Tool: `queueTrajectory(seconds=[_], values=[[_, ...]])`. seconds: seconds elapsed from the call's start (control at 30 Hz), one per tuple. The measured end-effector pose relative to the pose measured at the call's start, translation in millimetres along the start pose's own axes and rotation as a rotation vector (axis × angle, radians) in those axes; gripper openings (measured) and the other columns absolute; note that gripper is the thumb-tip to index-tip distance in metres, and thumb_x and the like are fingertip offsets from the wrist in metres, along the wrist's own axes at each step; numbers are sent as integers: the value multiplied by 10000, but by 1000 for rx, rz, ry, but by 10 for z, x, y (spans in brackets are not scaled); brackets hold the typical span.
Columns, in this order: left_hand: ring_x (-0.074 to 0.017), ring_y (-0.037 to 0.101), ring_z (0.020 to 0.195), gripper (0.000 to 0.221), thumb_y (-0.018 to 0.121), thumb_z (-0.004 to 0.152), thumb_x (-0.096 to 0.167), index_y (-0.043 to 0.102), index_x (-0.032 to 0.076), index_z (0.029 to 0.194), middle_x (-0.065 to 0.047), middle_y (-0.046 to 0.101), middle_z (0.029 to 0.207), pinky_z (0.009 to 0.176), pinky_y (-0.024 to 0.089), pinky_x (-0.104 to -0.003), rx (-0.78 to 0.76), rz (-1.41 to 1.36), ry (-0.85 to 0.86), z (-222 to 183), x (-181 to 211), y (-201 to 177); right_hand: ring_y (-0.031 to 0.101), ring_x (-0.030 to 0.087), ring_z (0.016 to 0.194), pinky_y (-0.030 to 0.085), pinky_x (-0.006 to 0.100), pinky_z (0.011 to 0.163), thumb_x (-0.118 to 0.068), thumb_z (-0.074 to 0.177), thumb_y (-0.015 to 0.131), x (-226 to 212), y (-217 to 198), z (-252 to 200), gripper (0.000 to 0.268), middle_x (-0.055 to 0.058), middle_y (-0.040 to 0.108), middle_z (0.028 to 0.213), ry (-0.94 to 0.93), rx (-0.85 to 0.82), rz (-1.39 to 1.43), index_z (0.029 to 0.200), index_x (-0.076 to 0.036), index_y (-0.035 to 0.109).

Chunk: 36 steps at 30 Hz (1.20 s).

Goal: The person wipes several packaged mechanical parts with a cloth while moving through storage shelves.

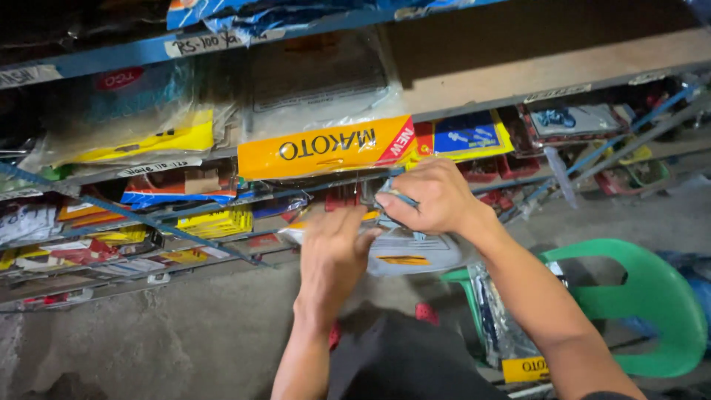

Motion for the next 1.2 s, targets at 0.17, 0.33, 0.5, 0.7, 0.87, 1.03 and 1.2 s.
queueTrajectory(seconds=[0.17, 0.33, 0.5, 0.7, 0.87, 1.03, 1.2], values=[[-259, 648, 677, 297, 571, 986, 490, 662, 210, 953, 22, 572, 736, 671, 523, -359, -31, -125, -7, -127, -361, 45, 685, 311, 686, 542, 403, 682, -287, 993, 639, 573, 75, -366, 286, 87, 656, 680, 231, 154, 88, 760, -129, 688], [-262, 659, 671, 214, 658, 957, 422, 649, 217, 897, 31, 570, 712, 641, 540, -330, -3, -229, -86, -194, -721, -142, 651, 158, 881, 526, 346, 971, -252, 1161, 255, 318, -423, -399, 564, 104, 739, 906, 663, 603, 92, 943, -49, 734], [-348, 660, 693, 169, 705, 955, 301, 671, 177, 845, -69, 604, 686, 705, 548, -385, -30, -457, -283, -247, -954, -180, 673, 438, 837, 536, 490, 815, -275, 1101, 402, -130, 231, -358, 392, 158, 701, 868, 534, 301, -176, 1030, -100, 746], [-455, 703, 824, 294, 803, 854, 185, 685, 81, 1102, -209, 695, 841, 725, 556, -514, -111, -427, -168, -109, -633, -192, 630, 321, 596, 522, 405, 616, -507, 1055, 546, 52, 574, -780, 447, 48, 561, 616, 520, 306, -448, 756, -180, 605], [-394, 714, 718, 170, 651, 965, 303, 636, 144, 1023, -120, 681, 770, 637, 556, -494, -135, -265, -124, -100, -387, 64, 612, 350, 577, 507, 428, 587, -398, 1041, 572, -249, 406, -504, 388, 73, 546, 599, 494, 334, -354, 737, -159, 603], [-398, 692, 690, 110, 698, 871, 262, 648, 202, 948, -87, 631, 710, 590, 546, -491, -9, -311, -171, -68, -257, 166, 592, 305, 533, 515, 375, 575, -455, 1041, 517, -301, 140, -300, 446, 42, 545, 608, 307, 413, -275, 717, -162, 606], [-260, 659, 591, 202, 527, 1017, 274, 690, 231, 905, 14, 626, 691, 566, 540, -331, 198, -227, -23, 123, 98, -16, 628, 315, 538, 528, 400, 555, -466, 1044, 507, 211, -97, -699, 476, 57, 624, 641, 114, 449, -172, 731, -136, 650]])
Point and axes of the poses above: each hand's wrist, its own z-axis towards the middle knuckle, its own y-axis out of the palm, x = y × z, the point moved 8 cm from there along z, towards the middle knuckle
